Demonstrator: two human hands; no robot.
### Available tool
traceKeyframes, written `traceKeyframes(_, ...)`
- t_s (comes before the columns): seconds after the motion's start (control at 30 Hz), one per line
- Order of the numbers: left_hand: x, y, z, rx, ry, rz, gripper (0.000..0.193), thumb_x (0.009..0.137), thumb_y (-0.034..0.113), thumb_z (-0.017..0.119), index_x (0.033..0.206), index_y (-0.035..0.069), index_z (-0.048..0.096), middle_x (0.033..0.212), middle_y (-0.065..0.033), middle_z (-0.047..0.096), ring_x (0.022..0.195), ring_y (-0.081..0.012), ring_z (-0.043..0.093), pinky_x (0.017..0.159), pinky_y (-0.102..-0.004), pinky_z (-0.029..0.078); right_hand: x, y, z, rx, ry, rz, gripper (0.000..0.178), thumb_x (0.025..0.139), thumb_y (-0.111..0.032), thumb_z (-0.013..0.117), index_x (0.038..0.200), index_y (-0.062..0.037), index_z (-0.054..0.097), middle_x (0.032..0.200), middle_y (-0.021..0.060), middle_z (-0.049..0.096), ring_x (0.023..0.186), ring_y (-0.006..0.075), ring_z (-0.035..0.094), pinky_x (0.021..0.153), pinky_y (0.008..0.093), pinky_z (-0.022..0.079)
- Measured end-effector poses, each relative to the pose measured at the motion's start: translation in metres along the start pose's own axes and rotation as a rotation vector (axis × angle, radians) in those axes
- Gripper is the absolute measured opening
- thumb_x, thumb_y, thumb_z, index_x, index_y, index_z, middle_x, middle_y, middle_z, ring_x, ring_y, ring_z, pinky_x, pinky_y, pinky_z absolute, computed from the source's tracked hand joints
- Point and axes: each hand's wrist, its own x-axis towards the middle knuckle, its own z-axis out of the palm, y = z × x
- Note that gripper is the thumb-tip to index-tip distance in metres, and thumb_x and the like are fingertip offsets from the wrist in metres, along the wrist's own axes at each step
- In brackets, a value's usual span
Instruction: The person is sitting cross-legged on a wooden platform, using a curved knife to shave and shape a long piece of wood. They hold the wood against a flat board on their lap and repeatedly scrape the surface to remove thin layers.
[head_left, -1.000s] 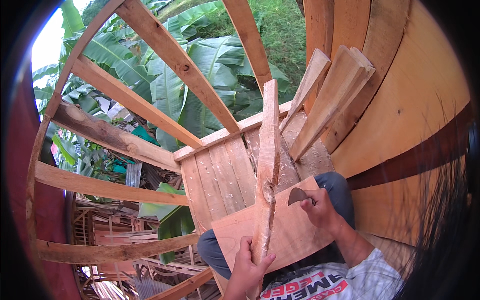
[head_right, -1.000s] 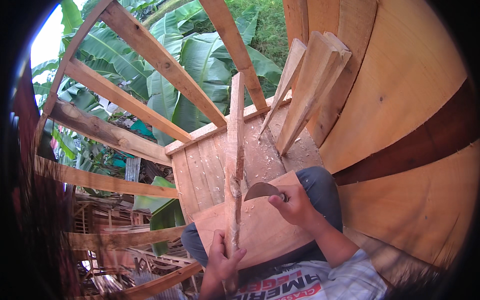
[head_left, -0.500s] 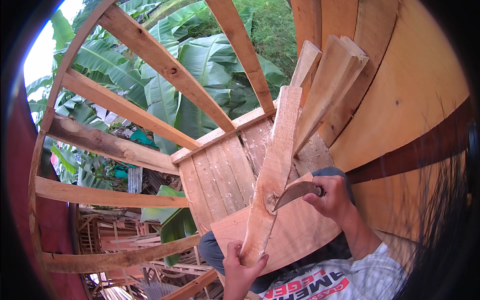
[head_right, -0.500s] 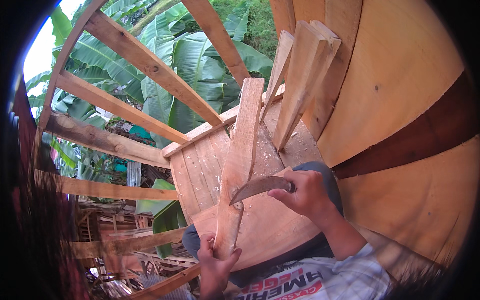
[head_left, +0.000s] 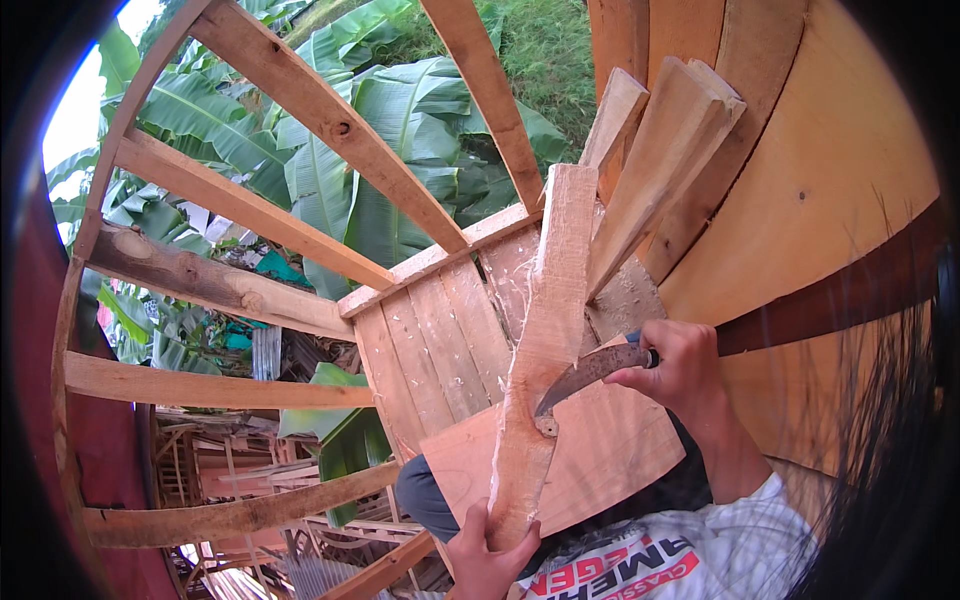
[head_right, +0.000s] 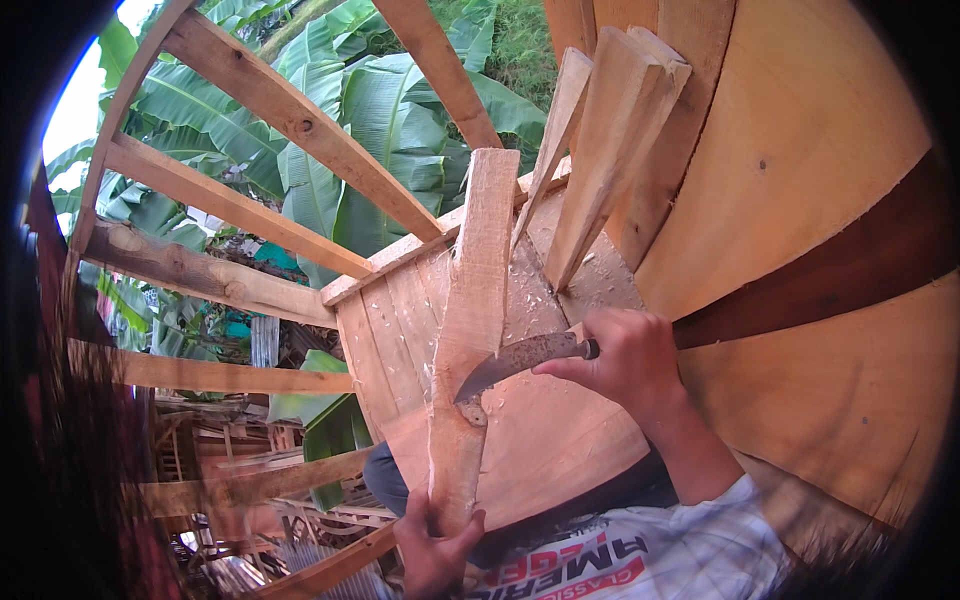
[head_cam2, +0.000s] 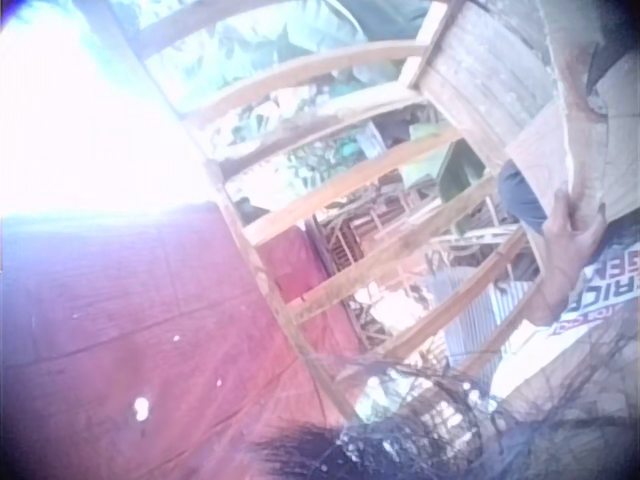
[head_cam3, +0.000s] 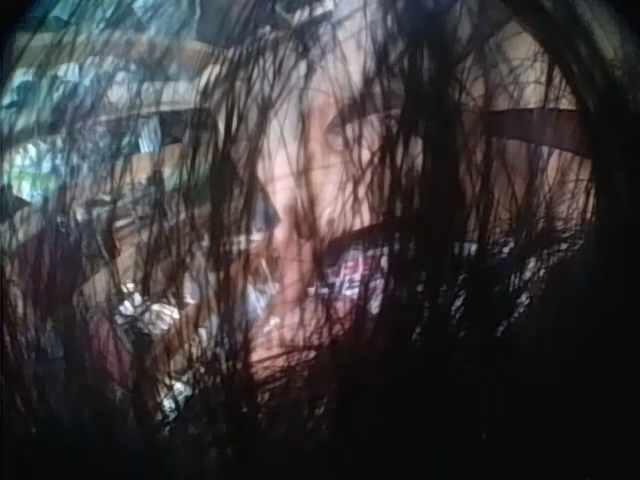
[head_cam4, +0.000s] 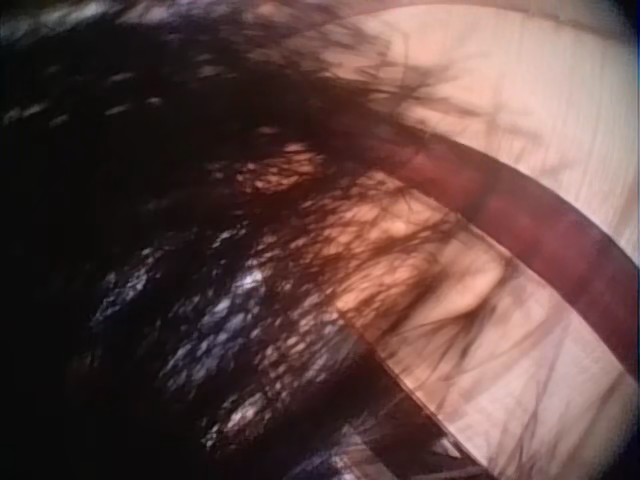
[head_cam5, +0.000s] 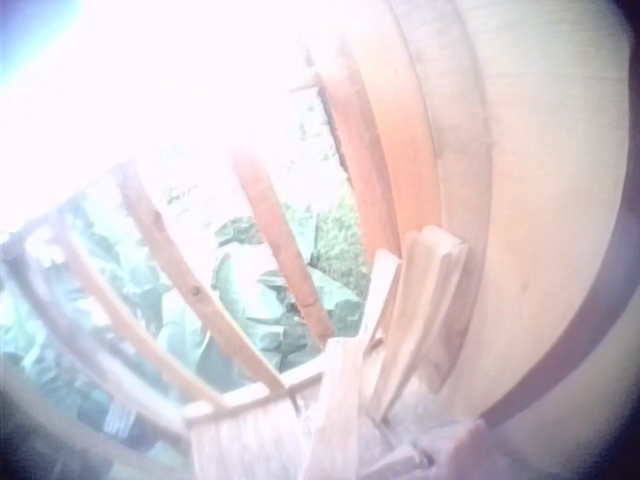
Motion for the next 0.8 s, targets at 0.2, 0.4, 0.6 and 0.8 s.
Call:
traceKeyframes(0.2,-0.026,-0.029,-0.002,0.114,-0.159,-0.108,0.054,0.076,0.018,0.072,0.12,-0.004,0.048,0.081,-0.0194,0.061,0.072,-0.0258,0.062,0.065,-0.036,0.049,0.025,0.03,-0.029,0.154,0.202,0.395,0.07,0.078,-0.066,0.06,0.058,0.0002,0.047,0.049,0.0172,0.043,0.049,0.0371,0.05,0.046,0.0386,0.039)
traceKeyframes(0.4,-0.028,-0.062,-0.001,-0.039,0.228,-0.02,0.045,0.077,0.016,0.072,0.113,-0.001,0.052,0.083,-0.0109,0.062,0.071,-0.0191,0.058,0.063,-0.0333,0.047,-0.009,-0.028,0.005,0.166,-0.145,0.039,0.06,0.073,-0.061,0.067,0.058,-0.0047,0.054,0.05,0.012,0.05,0.049,0.0307,0.056,0.047,0.0375,0.043)
traceKeyframes(0.6,-0.022,-0.042,-0.008,0.206,0.196,0.024,0.039,0.076,0.017,0.073,0.105,-0.001,0.053,0.071,-0.0111,0.059,0.061,-0.0172,0.056,0.055,-0.033,0.045,-0.017,-0.046,0.01,0.2,-0.227,-0.01,0.059,0.069,-0.062,0.069,0.057,-0.0066,0.055,0.05,0.0084,0.052,0.049,0.0278,0.056,0.047,0.0365,0.043)
traceKeyframes(0.8,-0.022,-0.035,-0.007,-0.025,0.045,-0.082,0.043,0.076,0.018,0.073,0.107,-0.002,0.051,0.071,-0.015,0.06,0.06,-0.0224,0.059,0.055,-0.0348,0.046,-0.012,-0.04,0.004,0.082,-0.197,-0.009,0.061,0.065,-0.064,0.071,0.056,-0.0067,0.053,0.05,0.008,0.051,0.048,0.0274,0.056,0.046,0.0366,0.042)
